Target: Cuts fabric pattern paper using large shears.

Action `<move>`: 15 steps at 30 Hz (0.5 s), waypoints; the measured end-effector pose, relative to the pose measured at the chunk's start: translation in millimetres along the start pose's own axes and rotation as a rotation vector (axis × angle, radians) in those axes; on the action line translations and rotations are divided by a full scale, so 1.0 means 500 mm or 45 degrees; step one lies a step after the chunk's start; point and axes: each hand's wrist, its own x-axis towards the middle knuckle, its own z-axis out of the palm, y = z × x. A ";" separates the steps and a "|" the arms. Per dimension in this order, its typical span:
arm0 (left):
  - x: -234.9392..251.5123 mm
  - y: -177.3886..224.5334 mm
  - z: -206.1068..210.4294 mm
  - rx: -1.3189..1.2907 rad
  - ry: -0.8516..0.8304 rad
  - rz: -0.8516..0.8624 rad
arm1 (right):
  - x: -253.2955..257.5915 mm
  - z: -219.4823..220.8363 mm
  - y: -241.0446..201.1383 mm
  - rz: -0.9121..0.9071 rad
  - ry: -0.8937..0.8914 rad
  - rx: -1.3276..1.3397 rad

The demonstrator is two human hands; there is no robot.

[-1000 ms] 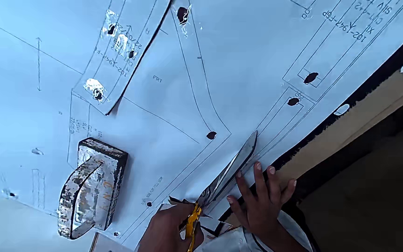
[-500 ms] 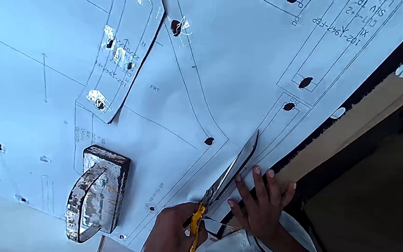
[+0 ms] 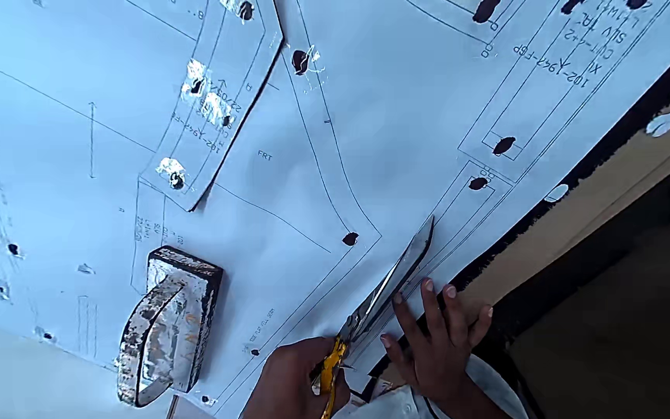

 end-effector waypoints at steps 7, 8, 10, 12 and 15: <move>0.011 0.011 -0.003 -0.036 -0.014 0.033 | 0.002 0.001 0.002 -0.006 0.001 -0.003; 0.009 0.012 -0.004 -0.041 -0.018 0.029 | 0.000 0.000 0.001 -0.005 -0.003 0.000; 0.009 0.015 -0.005 -0.055 -0.017 0.021 | 0.002 0.000 0.002 -0.005 -0.003 0.000; 0.008 0.015 -0.006 -0.068 -0.031 0.001 | 0.001 -0.001 0.000 0.001 -0.001 -0.006; 0.012 0.017 -0.005 -0.089 -0.039 -0.025 | 0.003 -0.001 0.002 -0.003 -0.009 -0.014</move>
